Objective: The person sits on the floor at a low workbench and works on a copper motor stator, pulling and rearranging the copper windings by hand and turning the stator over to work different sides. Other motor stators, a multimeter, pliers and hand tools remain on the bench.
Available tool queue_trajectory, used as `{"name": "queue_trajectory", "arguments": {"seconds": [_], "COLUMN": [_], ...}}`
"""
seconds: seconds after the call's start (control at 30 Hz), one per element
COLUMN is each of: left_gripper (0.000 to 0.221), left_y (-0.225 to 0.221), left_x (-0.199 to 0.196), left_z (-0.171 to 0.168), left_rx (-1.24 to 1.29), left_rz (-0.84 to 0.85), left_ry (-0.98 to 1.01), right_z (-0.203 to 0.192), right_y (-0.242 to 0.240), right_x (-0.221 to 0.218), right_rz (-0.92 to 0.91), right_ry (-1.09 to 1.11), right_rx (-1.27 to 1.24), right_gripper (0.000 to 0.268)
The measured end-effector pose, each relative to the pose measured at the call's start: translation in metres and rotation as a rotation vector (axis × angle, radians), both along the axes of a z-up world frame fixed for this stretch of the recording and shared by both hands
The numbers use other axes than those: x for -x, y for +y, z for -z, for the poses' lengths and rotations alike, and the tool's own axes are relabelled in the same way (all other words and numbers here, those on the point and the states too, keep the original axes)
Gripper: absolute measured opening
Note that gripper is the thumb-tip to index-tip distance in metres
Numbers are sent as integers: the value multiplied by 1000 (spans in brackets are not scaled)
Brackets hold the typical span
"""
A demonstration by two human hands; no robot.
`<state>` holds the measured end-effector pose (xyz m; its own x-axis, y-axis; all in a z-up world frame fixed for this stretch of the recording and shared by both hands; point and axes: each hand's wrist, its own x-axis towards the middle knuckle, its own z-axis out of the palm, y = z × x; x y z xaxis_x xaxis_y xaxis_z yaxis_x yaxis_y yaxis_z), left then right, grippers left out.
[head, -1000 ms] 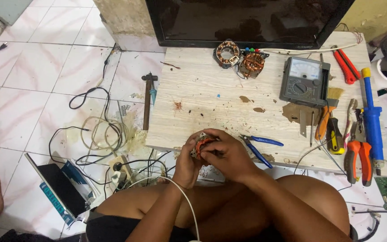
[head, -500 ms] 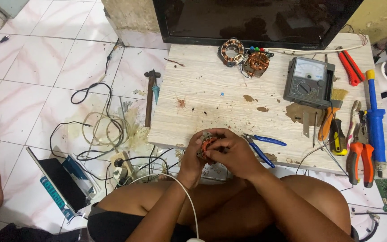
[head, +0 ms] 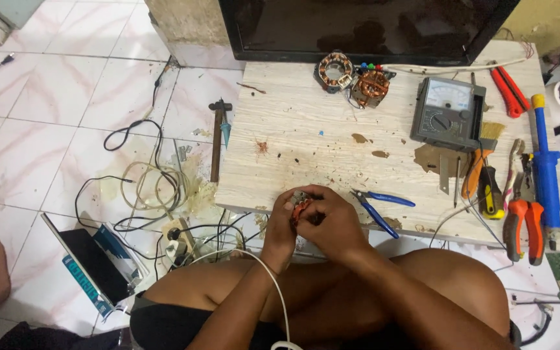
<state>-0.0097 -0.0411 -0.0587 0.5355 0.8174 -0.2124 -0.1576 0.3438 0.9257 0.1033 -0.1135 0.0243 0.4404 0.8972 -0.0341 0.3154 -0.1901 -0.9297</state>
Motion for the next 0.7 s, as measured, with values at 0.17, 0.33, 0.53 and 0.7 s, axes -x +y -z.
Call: {"name": "queue_trajectory", "arguments": {"seconds": [0.17,0.33,0.53,0.7], "left_gripper": [50,50,49,54], "left_y": [-8,-3,3,8], "left_x": [-5,-5,-8,-7], "left_z": [-34,-13,-29,-9], "left_rx": [-81,39,151,257], "left_rz": [-22,-27,-63,-52], "left_ry": [95,-21,-74,-169], "right_z": [-4,2,-11,-13], "right_y": [0,3,6,7], "right_x": [10,7,0,-15], "right_rz": [68,96,69,2], "right_ry": [-48,-140,-258,-230], "right_rx": [-1,-93,-76,-26], "right_gripper": [7,7,5,8]}}
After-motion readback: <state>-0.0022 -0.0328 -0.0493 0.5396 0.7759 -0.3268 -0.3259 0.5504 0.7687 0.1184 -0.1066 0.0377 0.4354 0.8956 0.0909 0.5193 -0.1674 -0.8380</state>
